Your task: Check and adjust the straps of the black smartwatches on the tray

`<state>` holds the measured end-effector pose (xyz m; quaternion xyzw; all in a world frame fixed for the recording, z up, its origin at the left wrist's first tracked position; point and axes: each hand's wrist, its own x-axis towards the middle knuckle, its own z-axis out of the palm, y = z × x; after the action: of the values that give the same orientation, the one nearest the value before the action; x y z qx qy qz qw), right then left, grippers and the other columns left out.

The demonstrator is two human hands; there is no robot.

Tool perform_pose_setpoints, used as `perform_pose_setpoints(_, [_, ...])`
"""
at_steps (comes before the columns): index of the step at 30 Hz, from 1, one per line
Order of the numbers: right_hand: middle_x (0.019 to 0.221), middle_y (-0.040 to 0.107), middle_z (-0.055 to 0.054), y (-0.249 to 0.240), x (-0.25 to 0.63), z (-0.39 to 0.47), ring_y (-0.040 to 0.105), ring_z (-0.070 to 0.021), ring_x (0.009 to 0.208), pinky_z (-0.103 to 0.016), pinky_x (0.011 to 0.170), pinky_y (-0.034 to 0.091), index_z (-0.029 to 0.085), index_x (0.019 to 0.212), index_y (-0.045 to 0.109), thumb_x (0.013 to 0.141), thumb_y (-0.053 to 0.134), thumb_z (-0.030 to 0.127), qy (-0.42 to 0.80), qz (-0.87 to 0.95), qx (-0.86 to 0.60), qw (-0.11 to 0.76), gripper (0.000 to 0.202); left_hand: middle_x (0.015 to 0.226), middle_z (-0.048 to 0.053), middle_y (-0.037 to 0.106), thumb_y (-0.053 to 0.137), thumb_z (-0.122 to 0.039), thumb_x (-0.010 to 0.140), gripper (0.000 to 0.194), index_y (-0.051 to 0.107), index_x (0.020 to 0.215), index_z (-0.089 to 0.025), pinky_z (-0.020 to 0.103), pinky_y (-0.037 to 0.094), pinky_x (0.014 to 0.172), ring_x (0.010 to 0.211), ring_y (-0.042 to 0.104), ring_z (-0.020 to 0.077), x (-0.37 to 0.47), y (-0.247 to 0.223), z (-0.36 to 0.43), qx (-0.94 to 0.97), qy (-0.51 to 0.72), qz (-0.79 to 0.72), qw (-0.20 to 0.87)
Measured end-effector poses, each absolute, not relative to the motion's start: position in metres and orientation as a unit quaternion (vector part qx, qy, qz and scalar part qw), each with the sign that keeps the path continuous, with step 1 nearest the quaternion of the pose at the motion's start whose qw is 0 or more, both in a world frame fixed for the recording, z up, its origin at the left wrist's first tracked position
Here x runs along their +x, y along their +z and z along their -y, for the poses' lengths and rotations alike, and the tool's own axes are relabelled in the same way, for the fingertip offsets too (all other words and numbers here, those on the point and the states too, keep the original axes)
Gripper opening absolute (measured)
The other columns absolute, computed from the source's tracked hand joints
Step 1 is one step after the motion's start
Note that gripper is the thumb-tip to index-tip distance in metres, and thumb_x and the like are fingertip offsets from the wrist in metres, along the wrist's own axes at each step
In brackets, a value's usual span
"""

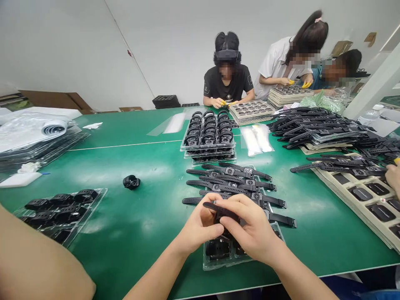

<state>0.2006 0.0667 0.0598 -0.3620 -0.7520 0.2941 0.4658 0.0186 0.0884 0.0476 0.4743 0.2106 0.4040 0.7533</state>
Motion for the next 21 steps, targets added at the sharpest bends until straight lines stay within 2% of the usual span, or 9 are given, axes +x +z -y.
perform_pose_setpoints(3, [0.109, 0.067, -0.003, 0.058, 0.2, -0.065, 0.063, -0.0195, 0.096, -0.033, 0.083, 0.055, 0.038, 0.134, 0.061, 0.101, 0.053, 0.015, 0.318, 0.727, -0.381, 0.474, 0.041, 0.099, 0.004, 0.072, 0.086, -0.032, 0.08, 0.041, 0.055, 0.105, -0.022, 0.026, 0.049, 0.074, 0.089, 0.066, 0.0173, 0.021, 0.048, -0.088, 0.461, 0.408, -0.232, 0.753])
perform_pose_setpoints(7, [0.106, 0.064, -0.003, 0.052, 0.197, -0.065, 0.061, -0.0193, 0.096, -0.032, 0.082, 0.054, 0.037, 0.129, 0.064, 0.104, 0.049, 0.017, 0.317, 0.708, -0.39, 0.496, 0.036, 0.096, 0.004, 0.073, 0.089, -0.033, 0.075, 0.037, 0.064, 0.098, -0.019, 0.026, 0.049, 0.073, 0.083, 0.065, 0.016, 0.025, 0.041, -0.089, 0.472, 0.419, -0.279, 0.724])
perform_pose_setpoints(10, [0.104, 0.063, -0.004, 0.045, 0.195, -0.068, 0.061, -0.019, 0.094, -0.031, 0.079, 0.054, 0.034, 0.128, 0.064, 0.102, 0.052, 0.015, 0.276, 0.7, -0.395, 0.527, 0.035, 0.092, 0.004, 0.072, 0.091, -0.035, 0.071, 0.033, 0.071, 0.091, -0.018, 0.028, 0.051, 0.078, 0.088, 0.065, 0.0182, 0.025, 0.037, -0.092, 0.478, 0.456, -0.312, 0.682])
perform_pose_setpoints(15, [0.104, 0.063, -0.004, 0.038, 0.196, -0.072, 0.062, -0.0192, 0.094, -0.031, 0.078, 0.054, 0.034, 0.131, 0.064, 0.101, 0.053, 0.013, 0.236, 0.709, -0.388, 0.539, 0.038, 0.104, 0.006, 0.074, 0.088, -0.035, 0.076, 0.034, 0.076, 0.105, -0.02, 0.032, 0.051, 0.093, 0.103, 0.066, 0.0222, 0.024, 0.035, -0.095, 0.505, 0.462, -0.282, 0.672])
perform_pose_setpoints(18, [0.105, 0.064, -0.005, 0.037, 0.197, -0.072, 0.064, -0.0197, 0.096, -0.032, 0.08, 0.056, 0.035, 0.134, 0.064, 0.102, 0.05, 0.013, 0.241, 0.731, -0.371, 0.519, 0.042, 0.101, 0.007, 0.076, 0.083, -0.034, 0.082, 0.029, 0.077, 0.107, -0.02, 0.032, 0.052, 0.091, 0.1, 0.067, 0.0219, 0.026, 0.036, -0.094, 0.53, 0.447, -0.278, 0.665])
perform_pose_setpoints(21, [0.11, 0.067, -0.005, 0.036, 0.198, -0.07, 0.066, -0.02, 0.101, -0.032, 0.085, 0.057, 0.037, 0.134, 0.064, 0.104, 0.049, 0.017, 0.27, 0.718, -0.365, 0.528, 0.04, 0.097, 0.007, 0.077, 0.084, -0.033, 0.08, 0.026, 0.079, 0.102, -0.018, 0.03, 0.055, 0.082, 0.093, 0.068, 0.0209, 0.027, 0.037, -0.093, 0.522, 0.441, -0.3, 0.665])
